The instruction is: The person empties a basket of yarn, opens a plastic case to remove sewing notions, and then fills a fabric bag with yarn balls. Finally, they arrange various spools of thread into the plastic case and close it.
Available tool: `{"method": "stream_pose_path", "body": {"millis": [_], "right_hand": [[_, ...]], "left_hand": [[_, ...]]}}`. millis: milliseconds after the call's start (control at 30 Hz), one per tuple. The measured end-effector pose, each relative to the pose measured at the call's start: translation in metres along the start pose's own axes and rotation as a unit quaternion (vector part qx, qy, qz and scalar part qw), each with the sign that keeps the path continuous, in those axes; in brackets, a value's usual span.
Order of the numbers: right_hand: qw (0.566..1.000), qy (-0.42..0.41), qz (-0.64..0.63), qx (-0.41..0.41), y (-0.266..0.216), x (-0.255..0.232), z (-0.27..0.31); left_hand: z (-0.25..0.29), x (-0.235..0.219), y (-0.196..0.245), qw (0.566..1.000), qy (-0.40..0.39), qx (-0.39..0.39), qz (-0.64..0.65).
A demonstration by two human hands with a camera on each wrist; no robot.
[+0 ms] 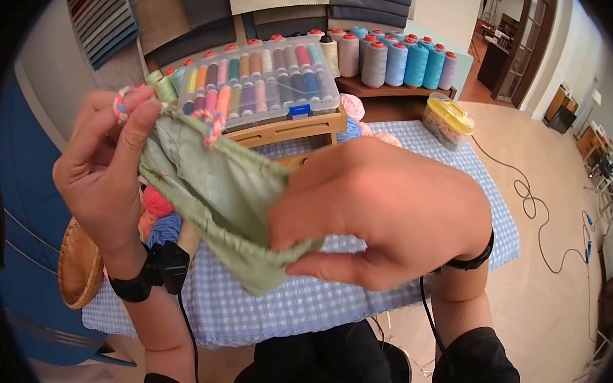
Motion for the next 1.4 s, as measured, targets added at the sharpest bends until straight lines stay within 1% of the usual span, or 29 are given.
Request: {"method": "stream_pose_path", "body": {"millis": [33, 67, 100, 133, 200, 233, 300, 333, 367, 433, 500, 567, 633, 667, 700, 767, 833, 900, 933, 967, 1033, 1100, 1133, 1167, 1233, 1300, 1333, 1367, 1400], "right_hand": [[0.999, -0.004, -0.030, -0.024, -0.005, 0.001, 0.000], [0.998, -0.014, -0.045, -0.032, -0.010, 0.002, 0.001], [0.999, -0.013, -0.042, -0.030, -0.009, 0.003, 0.001], [0.996, 0.010, -0.075, -0.053, -0.010, 0.002, 0.001], [0.986, 0.061, -0.125, -0.090, -0.011, -0.009, 0.004], [0.987, 0.077, -0.116, -0.076, -0.010, -0.022, 0.005], [0.986, 0.160, -0.031, 0.023, 0.004, -0.055, 0.023], [0.973, 0.213, 0.001, 0.084, 0.018, -0.071, 0.032], [0.953, 0.264, 0.033, 0.144, 0.035, -0.086, 0.042], [0.895, 0.277, 0.165, 0.310, 0.074, -0.108, 0.060], [0.835, 0.192, 0.258, 0.446, 0.127, -0.114, 0.090], [0.778, 0.048, 0.320, 0.539, 0.172, -0.100, 0.110], [0.808, 0.015, 0.241, 0.538, 0.200, -0.085, 0.122], [0.786, 0.025, 0.244, 0.567, 0.202, -0.078, 0.126], [0.785, 0.027, 0.245, 0.568, 0.209, -0.077, 0.127], [0.741, -0.036, 0.171, 0.648, 0.231, -0.066, 0.141], [0.751, -0.038, 0.168, 0.638, 0.236, -0.068, 0.144], [0.774, 0.009, 0.165, 0.612, 0.217, -0.075, 0.136], [0.773, 0.009, 0.166, 0.612, 0.215, -0.080, 0.138], [0.783, 0.034, 0.158, 0.601, 0.211, -0.089, 0.137], [0.790, 0.060, 0.153, 0.591, 0.200, -0.102, 0.140], [0.839, 0.212, 0.142, 0.481, 0.159, -0.124, 0.124], [0.826, 0.249, 0.097, 0.496, 0.142, -0.128, 0.126], [0.843, 0.258, 0.061, 0.469, 0.127, -0.133, 0.122], [0.897, 0.359, 0.030, 0.257, 0.099, -0.138, 0.115], [0.928, 0.314, -0.106, 0.169, 0.063, -0.126, 0.087], [0.927, 0.327, -0.150, 0.107, 0.047, -0.116, 0.075], [0.921, 0.337, -0.170, 0.098, 0.030, -0.104, 0.060], [0.913, 0.358, -0.188, 0.062, 0.022, -0.093, 0.051]], "left_hand": [[0.000, 0.003, -0.003, 0.999, -0.035, -0.019, 0.033], [-0.001, 0.002, -0.001, 0.999, -0.035, -0.016, 0.034], [-0.001, 0.006, -0.007, 0.990, -0.074, -0.081, 0.083], [0.002, 0.012, -0.014, 0.974, -0.113, -0.146, 0.132], [0.004, 0.012, -0.015, 0.971, -0.119, -0.155, 0.137], [0.004, 0.013, -0.016, 0.969, -0.124, -0.164, 0.136], [0.003, 0.013, -0.016, 0.969, -0.124, -0.166, 0.135], [0.003, 0.013, -0.016, 0.969, -0.123, -0.170, 0.131], [0.004, 0.014, -0.014, 0.969, -0.123, -0.168, 0.133], [0.008, 0.016, -0.016, 0.956, -0.130, -0.213, 0.157], [0.010, 0.016, -0.016, 0.949, -0.140, -0.228, 0.166], [0.010, 0.018, -0.015, 0.943, -0.154, -0.240, 0.172], [0.012, 0.019, -0.017, 0.938, -0.142, -0.265, 0.174], [0.012, 0.019, -0.017, 0.938, -0.144, -0.263, 0.176], [0.013, 0.018, -0.020, 0.935, -0.146, -0.273, 0.173], [0.014, 0.019, -0.023, 0.932, -0.147, -0.283, 0.172], [0.011, 0.019, -0.022, 0.947, -0.149, -0.249, 0.139], [0.011, 0.020, -0.021, 0.945, -0.152, -0.250, 0.143], [0.011, 0.022, -0.021, 0.944, -0.155, -0.251, 0.148], [0.011, 0.022, -0.020, 0.944, -0.154, -0.250, 0.150], [0.010, 0.022, -0.013, 0.947, -0.163, -0.225, 0.158], [0.014, 0.019, -0.018, 0.942, -0.177, -0.236, 0.157], [0.015, 0.019, -0.021, 0.937, -0.192, -0.249, 0.154], [0.014, 0.020, -0.019, 0.938, -0.191, -0.247, 0.152], [0.013, 0.023, -0.013, 0.934, -0.173, -0.253, 0.182], [0.013, 0.025, -0.013, 0.938, -0.162, -0.256, 0.169], [0.013, 0.025, -0.014, 0.940, -0.154, -0.258, 0.161], [0.014, 0.027, -0.016, 0.942, -0.151, -0.255, 0.157], [0.014, 0.027, -0.018, 0.952, -0.139, -0.237, 0.134]]}}
Point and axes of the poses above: each hand's wrist, its own z-axis away from the middle knuckle, its own x-axis out of the palm, y = z × x, the point moved 7 cm from there along -z, towards the middle knuckle, and after that the axes turned 8 degrees about -z, right-handed, at the moved point
